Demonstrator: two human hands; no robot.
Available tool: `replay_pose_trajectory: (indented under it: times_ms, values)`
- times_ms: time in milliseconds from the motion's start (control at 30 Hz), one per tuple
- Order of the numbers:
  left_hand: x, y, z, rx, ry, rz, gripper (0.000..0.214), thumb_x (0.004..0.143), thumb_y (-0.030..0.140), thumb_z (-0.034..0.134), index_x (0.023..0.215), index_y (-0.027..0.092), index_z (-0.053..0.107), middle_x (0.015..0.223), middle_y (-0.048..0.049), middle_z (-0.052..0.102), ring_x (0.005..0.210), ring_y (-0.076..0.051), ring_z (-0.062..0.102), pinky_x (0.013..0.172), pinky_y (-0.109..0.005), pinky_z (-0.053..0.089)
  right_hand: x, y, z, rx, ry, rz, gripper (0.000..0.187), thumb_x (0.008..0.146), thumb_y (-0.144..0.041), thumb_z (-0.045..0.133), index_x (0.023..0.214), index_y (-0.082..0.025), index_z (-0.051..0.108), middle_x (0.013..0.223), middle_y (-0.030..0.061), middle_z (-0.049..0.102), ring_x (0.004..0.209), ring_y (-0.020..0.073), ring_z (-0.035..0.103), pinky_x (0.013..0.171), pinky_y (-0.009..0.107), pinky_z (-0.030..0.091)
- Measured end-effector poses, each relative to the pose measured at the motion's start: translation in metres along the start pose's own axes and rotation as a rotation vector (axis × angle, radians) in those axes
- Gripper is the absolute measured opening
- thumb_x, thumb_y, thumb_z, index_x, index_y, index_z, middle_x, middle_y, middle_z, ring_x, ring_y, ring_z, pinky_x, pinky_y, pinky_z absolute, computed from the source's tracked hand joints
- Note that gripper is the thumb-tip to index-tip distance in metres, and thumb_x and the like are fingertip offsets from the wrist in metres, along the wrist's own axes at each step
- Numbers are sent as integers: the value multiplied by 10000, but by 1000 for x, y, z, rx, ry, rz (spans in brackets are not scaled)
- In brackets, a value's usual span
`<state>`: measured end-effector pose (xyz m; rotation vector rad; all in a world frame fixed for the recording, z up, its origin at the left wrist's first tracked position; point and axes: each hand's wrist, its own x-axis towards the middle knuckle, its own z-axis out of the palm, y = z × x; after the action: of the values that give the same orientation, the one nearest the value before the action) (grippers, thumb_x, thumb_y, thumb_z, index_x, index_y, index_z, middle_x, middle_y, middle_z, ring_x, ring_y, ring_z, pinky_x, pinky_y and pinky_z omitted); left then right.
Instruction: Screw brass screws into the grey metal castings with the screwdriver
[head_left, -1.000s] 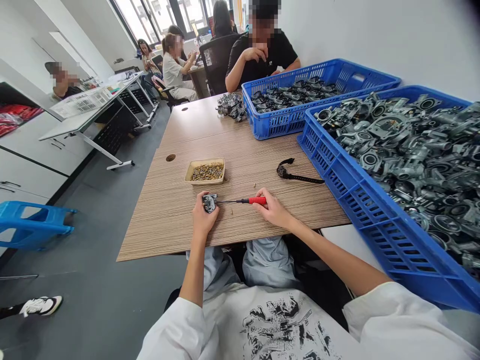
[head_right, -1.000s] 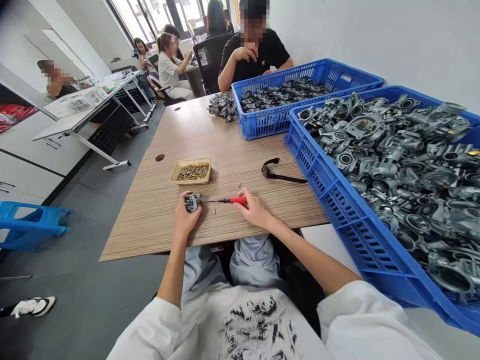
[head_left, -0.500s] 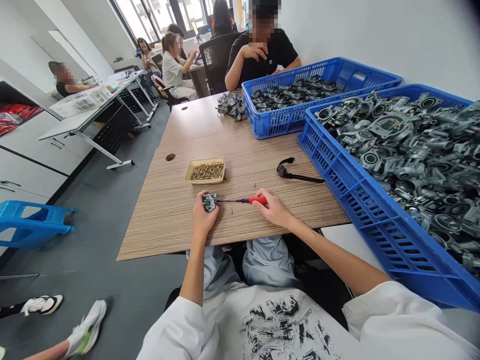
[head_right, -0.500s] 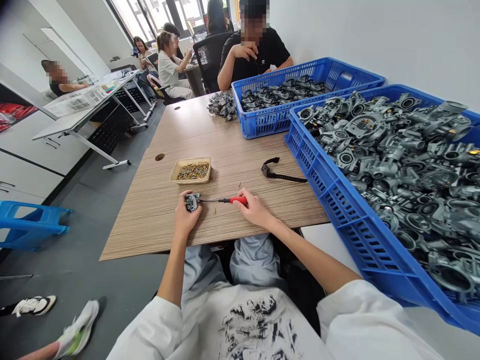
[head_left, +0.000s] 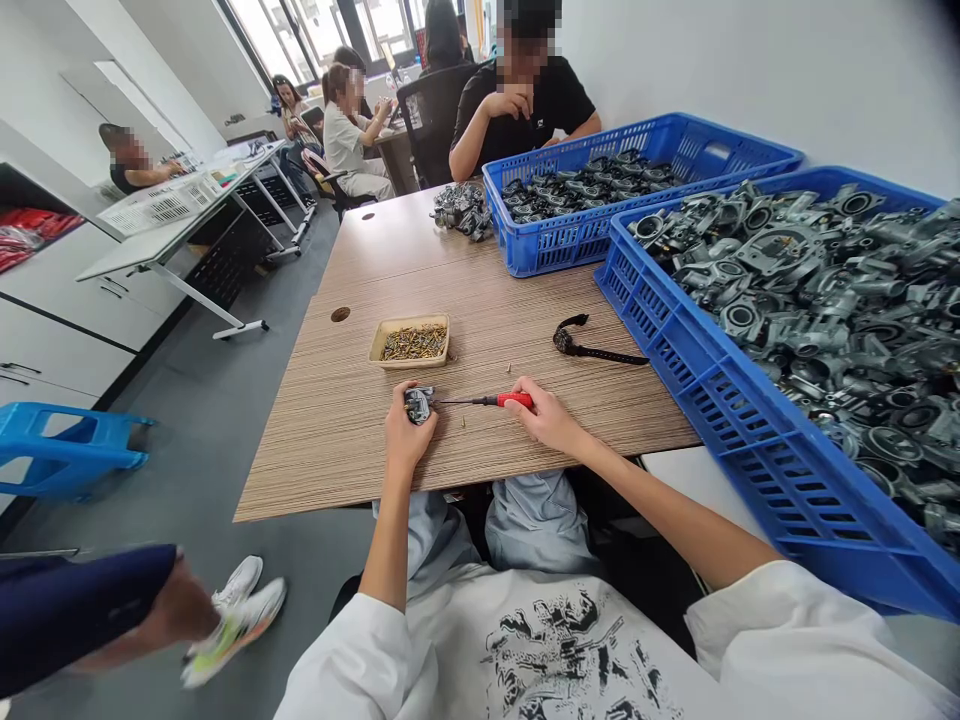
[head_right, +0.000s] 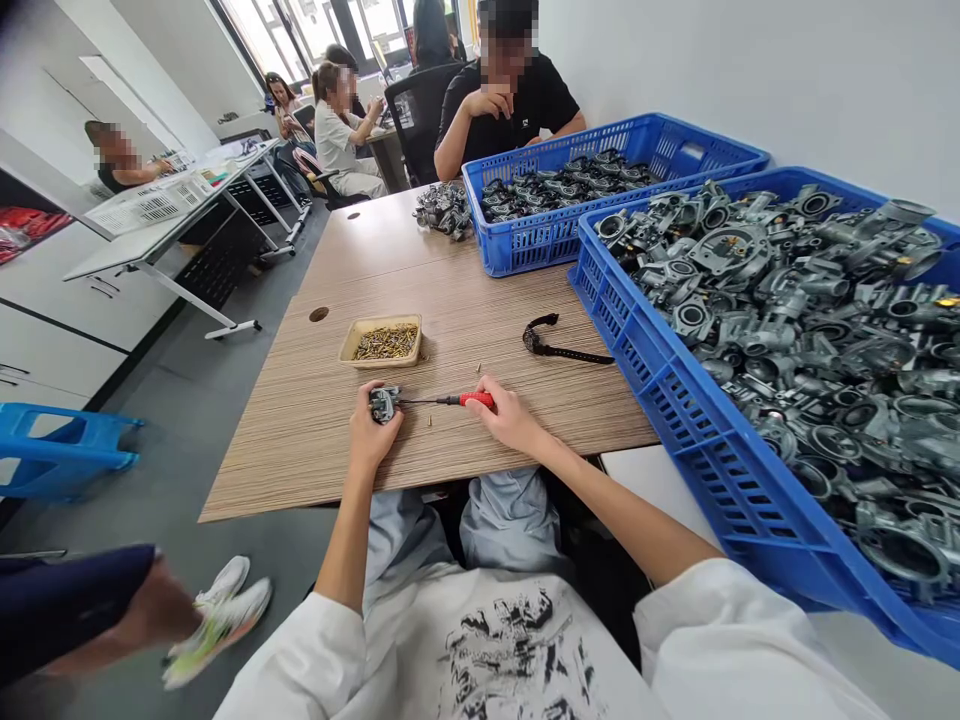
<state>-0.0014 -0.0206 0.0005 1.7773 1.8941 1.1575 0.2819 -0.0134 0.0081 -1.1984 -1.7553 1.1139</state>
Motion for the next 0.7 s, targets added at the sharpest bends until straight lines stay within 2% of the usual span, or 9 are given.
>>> replay_pose_trajectory:
  times_ms: [267, 467, 700]
  values:
    - [-1, 0, 0, -1, -9, -2, 531, 782, 208, 667, 1293, 275, 538, 1071, -24, 714, 911, -202, 678, 853, -310, 500, 0, 1, -1, 5, -37, -43, 264, 929, -404, 599, 1083, -246, 454, 625, -99, 376, 525, 133, 368, 561, 265, 288]
    - [-1, 0, 0, 4, -7, 4, 528, 784, 216, 670, 1292, 271, 540, 1068, -29, 714, 910, -204, 679, 856, -316, 506, 0, -2, -1, -12, -6, -6, 243, 977, -478, 553, 974, -251, 466, 611, -71, 438, 551, 154, 415, 576, 280, 313]
    - [-1, 0, -1, 7, -11, 1, 530, 785, 212, 672, 1295, 270, 541, 1095, -37, 718, 937, -207, 690, 878, -319, 517, -1, -4, 0, -10, 6, 2, 267, 983, -508, 547, 961, -250, 483, 623, -53, 463, 572, 162, 435, 574, 281, 328]
